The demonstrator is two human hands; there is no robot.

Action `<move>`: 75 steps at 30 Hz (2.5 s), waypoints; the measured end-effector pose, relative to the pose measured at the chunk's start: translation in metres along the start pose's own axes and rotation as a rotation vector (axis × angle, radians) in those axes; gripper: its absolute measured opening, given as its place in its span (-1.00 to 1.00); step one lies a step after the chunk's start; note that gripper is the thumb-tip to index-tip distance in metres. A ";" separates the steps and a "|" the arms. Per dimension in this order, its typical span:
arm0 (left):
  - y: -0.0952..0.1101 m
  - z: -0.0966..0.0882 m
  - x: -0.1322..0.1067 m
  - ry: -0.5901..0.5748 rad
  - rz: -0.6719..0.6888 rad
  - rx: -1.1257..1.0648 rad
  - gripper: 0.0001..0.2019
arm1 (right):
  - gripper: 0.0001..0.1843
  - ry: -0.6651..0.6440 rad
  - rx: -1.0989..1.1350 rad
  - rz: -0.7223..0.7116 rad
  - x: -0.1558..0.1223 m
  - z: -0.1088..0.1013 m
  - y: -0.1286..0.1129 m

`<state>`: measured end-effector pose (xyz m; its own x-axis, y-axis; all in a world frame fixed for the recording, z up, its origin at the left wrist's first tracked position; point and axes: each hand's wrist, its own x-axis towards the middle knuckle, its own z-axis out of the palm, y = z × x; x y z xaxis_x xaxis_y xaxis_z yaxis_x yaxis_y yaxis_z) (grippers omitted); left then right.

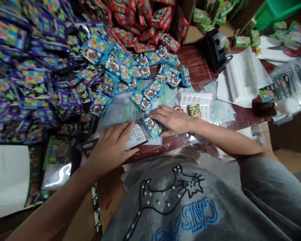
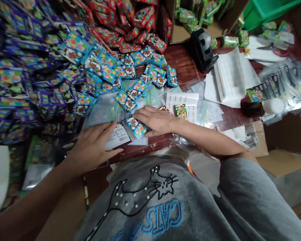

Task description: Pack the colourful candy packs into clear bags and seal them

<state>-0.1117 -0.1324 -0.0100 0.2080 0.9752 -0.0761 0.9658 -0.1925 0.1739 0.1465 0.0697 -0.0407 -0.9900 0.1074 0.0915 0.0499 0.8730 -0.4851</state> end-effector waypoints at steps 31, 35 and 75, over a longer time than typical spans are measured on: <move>0.042 0.014 -0.004 0.261 -0.109 -0.177 -0.19 | -0.10 0.107 0.001 0.081 -0.021 -0.047 -0.018; 0.043 0.010 -0.005 0.295 -0.081 -0.260 -0.13 | -0.05 0.120 0.135 0.032 -0.022 -0.049 -0.014; 0.062 0.006 0.020 0.294 -0.075 -0.286 -0.11 | 0.08 0.134 0.064 0.134 -0.042 -0.007 -0.059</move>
<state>-0.0466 -0.1258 -0.0068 0.0459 0.9831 0.1774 0.8862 -0.1221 0.4470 0.1861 0.0174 -0.0098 -0.9484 0.2869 0.1353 0.1675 0.8151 -0.5545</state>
